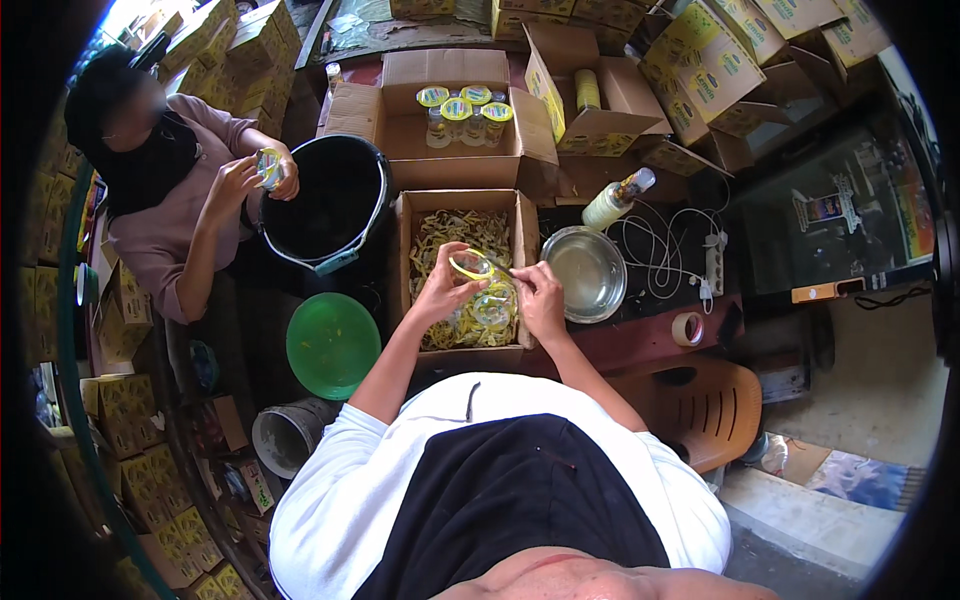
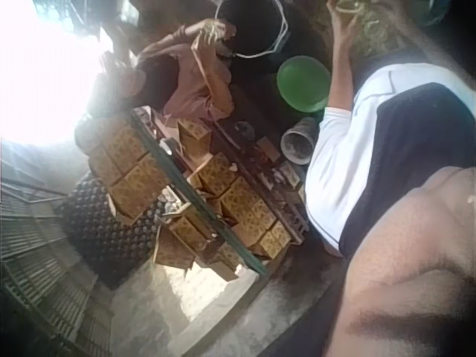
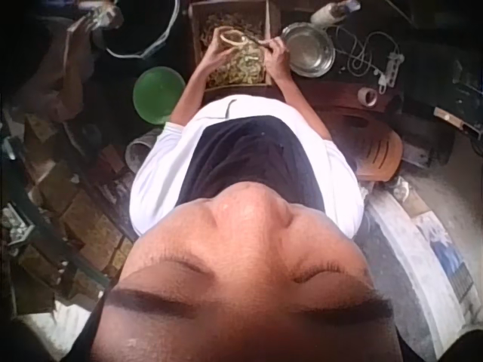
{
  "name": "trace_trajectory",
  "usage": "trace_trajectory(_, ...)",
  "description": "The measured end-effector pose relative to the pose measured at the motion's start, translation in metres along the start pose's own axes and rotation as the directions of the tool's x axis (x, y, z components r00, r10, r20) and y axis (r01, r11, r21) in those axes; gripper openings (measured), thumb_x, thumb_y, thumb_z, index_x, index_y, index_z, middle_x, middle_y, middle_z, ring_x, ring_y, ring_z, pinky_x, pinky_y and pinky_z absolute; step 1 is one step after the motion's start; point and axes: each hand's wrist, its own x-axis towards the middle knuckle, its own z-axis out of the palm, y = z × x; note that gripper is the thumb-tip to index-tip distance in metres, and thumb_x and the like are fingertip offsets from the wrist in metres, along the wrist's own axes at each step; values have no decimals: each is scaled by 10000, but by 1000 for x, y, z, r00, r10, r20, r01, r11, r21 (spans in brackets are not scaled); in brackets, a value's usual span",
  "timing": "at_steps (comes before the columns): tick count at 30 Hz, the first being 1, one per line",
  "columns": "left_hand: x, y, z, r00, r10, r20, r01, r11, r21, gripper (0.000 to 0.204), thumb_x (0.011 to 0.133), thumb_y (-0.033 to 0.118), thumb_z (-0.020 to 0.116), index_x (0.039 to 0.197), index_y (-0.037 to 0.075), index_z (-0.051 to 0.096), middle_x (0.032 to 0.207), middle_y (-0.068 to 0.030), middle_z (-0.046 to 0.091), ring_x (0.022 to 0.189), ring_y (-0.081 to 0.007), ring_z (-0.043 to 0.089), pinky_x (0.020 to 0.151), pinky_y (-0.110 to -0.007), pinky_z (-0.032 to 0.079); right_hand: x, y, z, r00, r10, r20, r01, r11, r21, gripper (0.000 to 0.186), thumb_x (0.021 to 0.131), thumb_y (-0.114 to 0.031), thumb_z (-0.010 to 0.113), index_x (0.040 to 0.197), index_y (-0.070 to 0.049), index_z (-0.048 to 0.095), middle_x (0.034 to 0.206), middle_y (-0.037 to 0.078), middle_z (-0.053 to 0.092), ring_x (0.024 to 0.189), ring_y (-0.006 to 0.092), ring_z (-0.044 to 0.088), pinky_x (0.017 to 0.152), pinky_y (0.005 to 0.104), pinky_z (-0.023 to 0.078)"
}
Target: The person takes plastic cups containing a yellow product, dips the rims into a bowl of liquid, and applies transparent seals to the tops.
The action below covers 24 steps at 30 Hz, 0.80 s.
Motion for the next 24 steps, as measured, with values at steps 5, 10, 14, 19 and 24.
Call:
trace_trajectory(5,-6,-9,2,981,195,0,-193,974,120,320,980,169,568,1251,73,428,1233,-112,529,1189,-201,509,890,-338,504,3,-2,1,998,65,16,-65,997,39,113,804,63,651,907,19,668,841,115,600,752,228,647,676,331,516)
trace_trajectory(10,-15,-1,11,863,497,-86,-349,712,610,150,895,156,650,1002,55,623,1163,-103,570,1253,-343,446,994,-482,403,5,-3,3,995,100,-5,-100,995,23,95,812,15,671,906,3,668,824,98,586,742,227,637,682,339,510)
trace_trajectory(14,-22,15,16,863,487,-136,-230,617,753,93,833,151,687,896,86,663,882,-48,609,997,-265,576,1032,-476,328,-3,-10,6,996,53,-73,-51,998,26,109,798,7,683,903,-19,670,819,97,579,752,242,627,680,355,503)
trace_trajectory(19,-21,26,23,793,585,-170,-221,536,815,73,817,187,701,808,116,688,780,-18,594,850,-210,564,981,-434,316,-17,-24,8,982,-147,-116,131,982,-135,156,764,-1,695,904,-63,667,797,96,543,767,278,588,682,411,479)
trace_trajectory(24,-19,28,26,800,576,-169,-203,524,827,83,820,196,702,805,116,693,774,-13,601,837,-204,565,951,-430,322,-25,-26,7,974,-221,-40,209,956,-206,220,753,4,693,963,-52,661,831,103,539,817,277,581,718,411,488)
